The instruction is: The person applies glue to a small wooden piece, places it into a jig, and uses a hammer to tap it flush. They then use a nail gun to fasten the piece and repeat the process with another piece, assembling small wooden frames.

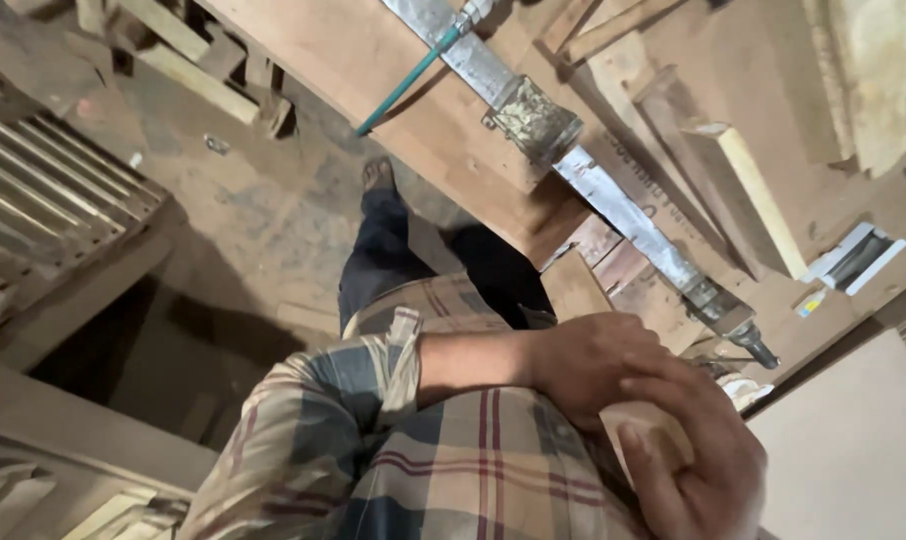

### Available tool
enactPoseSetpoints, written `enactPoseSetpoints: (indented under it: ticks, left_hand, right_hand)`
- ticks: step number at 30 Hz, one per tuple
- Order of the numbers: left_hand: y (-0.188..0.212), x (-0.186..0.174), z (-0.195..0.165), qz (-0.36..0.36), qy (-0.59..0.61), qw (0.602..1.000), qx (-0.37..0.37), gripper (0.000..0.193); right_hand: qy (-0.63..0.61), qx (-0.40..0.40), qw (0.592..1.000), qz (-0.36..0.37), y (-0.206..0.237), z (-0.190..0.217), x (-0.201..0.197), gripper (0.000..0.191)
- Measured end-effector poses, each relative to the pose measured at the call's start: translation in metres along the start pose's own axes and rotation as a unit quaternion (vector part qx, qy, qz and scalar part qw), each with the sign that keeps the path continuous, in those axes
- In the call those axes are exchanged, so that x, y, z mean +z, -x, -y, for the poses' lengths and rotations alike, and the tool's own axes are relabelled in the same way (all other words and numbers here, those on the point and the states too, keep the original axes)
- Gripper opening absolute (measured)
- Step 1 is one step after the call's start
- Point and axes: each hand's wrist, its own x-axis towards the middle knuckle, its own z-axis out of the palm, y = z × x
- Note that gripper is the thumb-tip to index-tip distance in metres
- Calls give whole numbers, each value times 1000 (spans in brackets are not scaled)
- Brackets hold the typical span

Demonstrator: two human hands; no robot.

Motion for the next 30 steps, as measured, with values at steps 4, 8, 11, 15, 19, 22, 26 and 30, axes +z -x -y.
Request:
enactPoseSetpoints:
  ticks: [4, 8, 11, 15, 19, 22, 26, 30]
  left_hand:
    - [2, 8, 10, -17, 49, 998, -23, 51]
    - [3, 8, 19, -68, 85, 994, 14, 40]
    - [0, 8, 23, -58, 84, 995, 1, 26]
    - [-3, 9, 26, -66, 70, 995, 27, 23]
    - [3, 7, 23, -69, 49, 995, 51, 20]
    - [6, 4, 23, -53, 80, 994, 59, 24]
    - [0, 2, 24, -29, 33, 998, 38, 18]
    - [-3, -2, 17, -32, 79, 995, -54, 39]
  right_hand:
    - [5, -46, 998, 34, -16, -20, 0, 15]
    - [-5, -86, 970, 226, -19, -85, -12, 25]
    - [-11, -165, 922, 351, 1, -163, -17, 28]
    - [16, -274, 907, 319, 68, -245, -21, 24]
    - [-35, -131, 883, 450, 126, -276, -25, 34]
    - [-240, 300, 750, 539, 122, -267, -28, 48]
    - [-113, 229, 831, 495, 54, -210, -16, 46]
    - [-62, -19, 975, 212, -5, -97, -15, 30]
